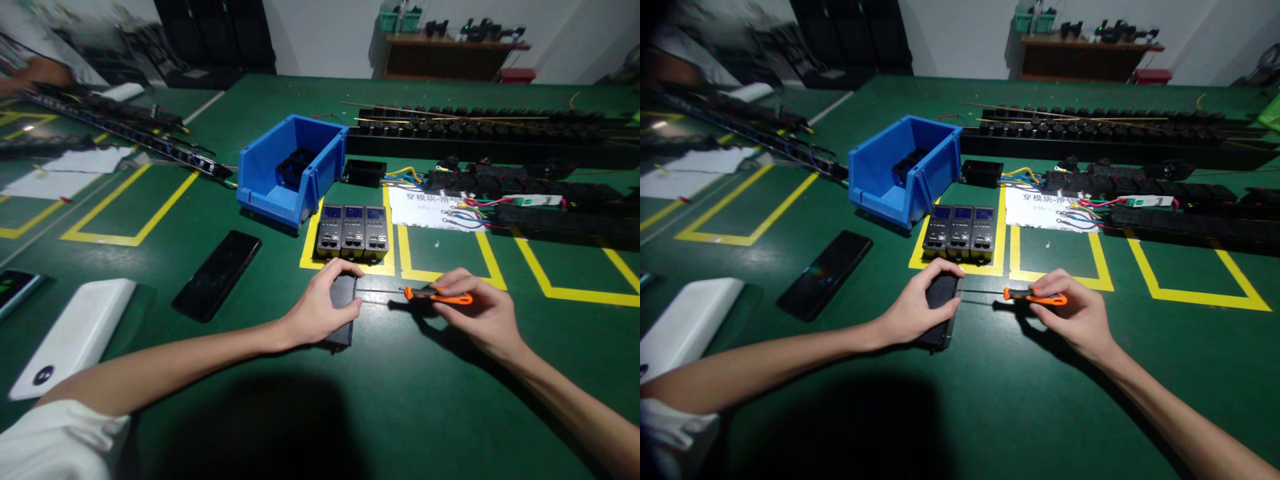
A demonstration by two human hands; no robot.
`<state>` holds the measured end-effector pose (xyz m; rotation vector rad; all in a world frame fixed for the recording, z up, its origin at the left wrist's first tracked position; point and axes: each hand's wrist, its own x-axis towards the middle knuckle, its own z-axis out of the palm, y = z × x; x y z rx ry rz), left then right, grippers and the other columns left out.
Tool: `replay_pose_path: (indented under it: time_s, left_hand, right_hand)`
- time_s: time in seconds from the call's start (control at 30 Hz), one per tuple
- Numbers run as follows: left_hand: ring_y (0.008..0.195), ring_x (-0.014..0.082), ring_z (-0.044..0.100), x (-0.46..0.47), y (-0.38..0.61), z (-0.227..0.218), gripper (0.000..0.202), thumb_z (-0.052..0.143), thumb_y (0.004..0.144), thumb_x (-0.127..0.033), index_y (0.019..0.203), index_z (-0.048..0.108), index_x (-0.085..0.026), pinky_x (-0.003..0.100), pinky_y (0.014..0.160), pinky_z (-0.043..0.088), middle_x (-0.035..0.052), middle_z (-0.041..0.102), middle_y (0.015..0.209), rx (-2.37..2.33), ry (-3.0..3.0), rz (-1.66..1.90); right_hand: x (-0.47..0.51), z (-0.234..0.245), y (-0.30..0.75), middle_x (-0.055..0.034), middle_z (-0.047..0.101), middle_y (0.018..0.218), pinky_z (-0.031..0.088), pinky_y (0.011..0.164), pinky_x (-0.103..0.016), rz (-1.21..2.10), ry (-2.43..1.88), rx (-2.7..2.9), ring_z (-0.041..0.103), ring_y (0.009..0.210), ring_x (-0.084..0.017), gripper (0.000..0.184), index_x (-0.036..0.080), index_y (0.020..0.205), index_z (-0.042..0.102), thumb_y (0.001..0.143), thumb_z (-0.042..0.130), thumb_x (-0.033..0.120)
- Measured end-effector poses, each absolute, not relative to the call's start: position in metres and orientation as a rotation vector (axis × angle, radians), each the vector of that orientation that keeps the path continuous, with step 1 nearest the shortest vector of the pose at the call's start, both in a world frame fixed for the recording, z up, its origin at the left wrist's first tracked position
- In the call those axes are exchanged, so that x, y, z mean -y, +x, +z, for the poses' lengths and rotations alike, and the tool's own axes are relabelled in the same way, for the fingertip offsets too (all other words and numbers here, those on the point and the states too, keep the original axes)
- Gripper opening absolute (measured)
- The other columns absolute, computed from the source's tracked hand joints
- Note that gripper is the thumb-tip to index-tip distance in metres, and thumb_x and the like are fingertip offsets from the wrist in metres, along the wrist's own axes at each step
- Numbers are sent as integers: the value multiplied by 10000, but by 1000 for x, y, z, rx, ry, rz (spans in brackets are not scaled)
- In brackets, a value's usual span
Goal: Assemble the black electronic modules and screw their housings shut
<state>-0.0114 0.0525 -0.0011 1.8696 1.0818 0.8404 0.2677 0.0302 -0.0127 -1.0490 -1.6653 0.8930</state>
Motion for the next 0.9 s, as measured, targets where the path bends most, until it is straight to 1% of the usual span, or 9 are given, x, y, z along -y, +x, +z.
replay_pose_path:
  time_s: [0.13,0.27,0.53,0.7,0.77,0.83,0.9]
  left_hand:
    - [1034,194,557,-53,-11,-1,311,583,770,-123,1069,527,-186,349,953,431,51,572,1064,-1078,1881,849]
    - [1031,193,552,-52,-11,-1,322,577,764,-113,1071,525,-191,348,944,434,48,564,1060,-1069,1900,850]
    - [1042,198,551,-53,-11,0,351,567,761,-96,1092,513,-198,360,944,442,53,559,1068,-1051,1932,849]
    - [1043,199,549,-54,-11,0,347,566,763,-104,1094,514,-197,360,945,441,54,557,1068,-1053,1934,845]
    - [1044,195,548,-54,-11,1,344,565,766,-108,1095,514,-193,354,946,439,55,554,1069,-1050,1933,834]
    - [1046,191,548,-54,-11,1,345,567,767,-110,1098,512,-190,346,948,436,54,554,1073,-1041,1934,823]
    - [1047,189,550,-54,-11,1,348,570,766,-112,1100,509,-190,343,950,435,54,557,1077,-1035,1932,817]
  right_hand:
    - [-29,-10,267,-47,668,848,508,679,-339,883,-1090,1660,624,816,-206,155,242,891,679,764,735,174]
    - [-27,-9,265,-44,668,808,499,631,-324,859,-1154,1636,620,759,-200,132,239,882,692,762,744,221]
    - [-26,-12,268,-41,702,818,512,613,-298,812,-1329,1634,651,715,-191,141,233,851,717,744,756,315]
    - [-26,-13,267,-35,714,795,515,587,-282,807,-1386,1645,657,689,-188,144,225,816,718,747,747,348]
    - [-26,-14,267,-31,711,784,509,559,-271,849,-1402,1647,651,655,-178,149,227,839,715,780,716,364]
    - [-27,-15,266,-29,702,770,498,533,-267,903,-1408,1669,634,613,-167,169,230,872,706,845,641,384]
    - [-26,-16,266,-34,690,806,506,563,-278,921,-1396,1708,634,652,-174,207,235,910,684,906,549,393]
